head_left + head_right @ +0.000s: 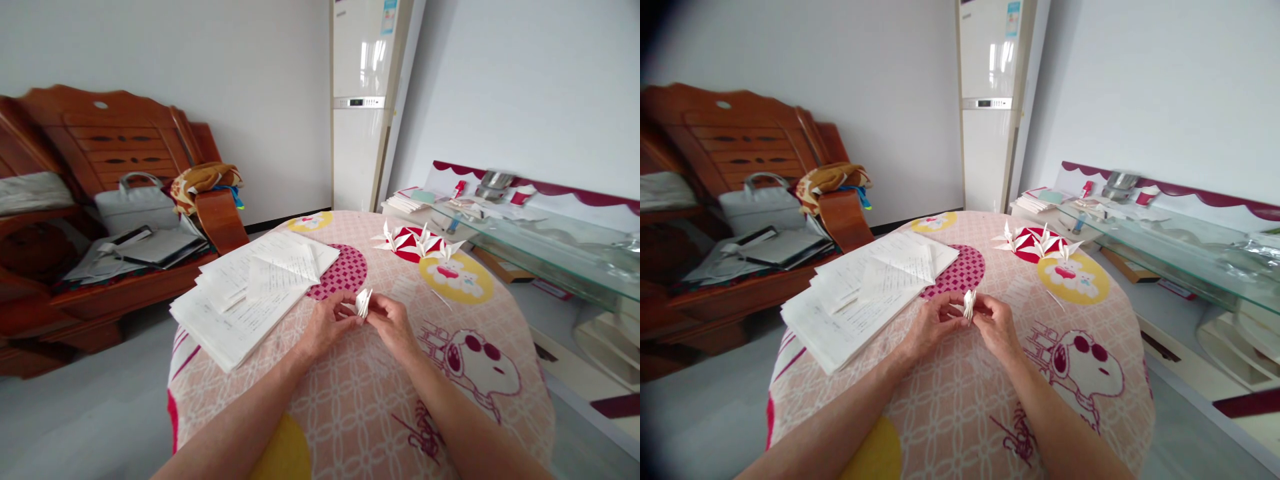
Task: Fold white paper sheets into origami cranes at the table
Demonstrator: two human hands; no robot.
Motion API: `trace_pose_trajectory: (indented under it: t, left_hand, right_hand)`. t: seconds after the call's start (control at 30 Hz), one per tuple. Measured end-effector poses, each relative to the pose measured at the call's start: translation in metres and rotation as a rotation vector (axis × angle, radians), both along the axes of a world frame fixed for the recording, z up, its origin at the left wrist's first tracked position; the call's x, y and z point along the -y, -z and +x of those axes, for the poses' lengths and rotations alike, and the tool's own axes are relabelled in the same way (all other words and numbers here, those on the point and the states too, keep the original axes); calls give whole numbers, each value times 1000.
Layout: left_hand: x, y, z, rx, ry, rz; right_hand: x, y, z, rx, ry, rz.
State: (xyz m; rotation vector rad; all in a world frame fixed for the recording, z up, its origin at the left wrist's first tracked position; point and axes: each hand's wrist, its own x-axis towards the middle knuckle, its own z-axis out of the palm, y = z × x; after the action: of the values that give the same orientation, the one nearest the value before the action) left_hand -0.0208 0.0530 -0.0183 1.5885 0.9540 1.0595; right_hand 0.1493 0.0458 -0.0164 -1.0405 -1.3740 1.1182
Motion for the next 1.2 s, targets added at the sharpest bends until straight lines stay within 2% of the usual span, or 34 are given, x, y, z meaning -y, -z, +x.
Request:
trace_pose_trajectory:
  t: [0.27,0.5,0.67,0.77,1.0,1.2]
  left_hand:
    - [-3,2,0,114,95,-24]
    - [-4,1,-1,89,49,34]
    - [-1,0,2,-45,-59,119]
    - [1,-2,4,-61,-61,126]
    - [3,-7,1,-1,-32,167]
    - [6,-12,0,-59,-47,166]
  right_hand:
    - [-2,6,3,81,40,13]
    - [-3,6,5,256,220,82]
    - [-3,5,4,147,131,-19]
    - [-2,4,2,130,89,-37]
    - [1,3,0,208,87,118]
    - [3,2,0,253,61,137]
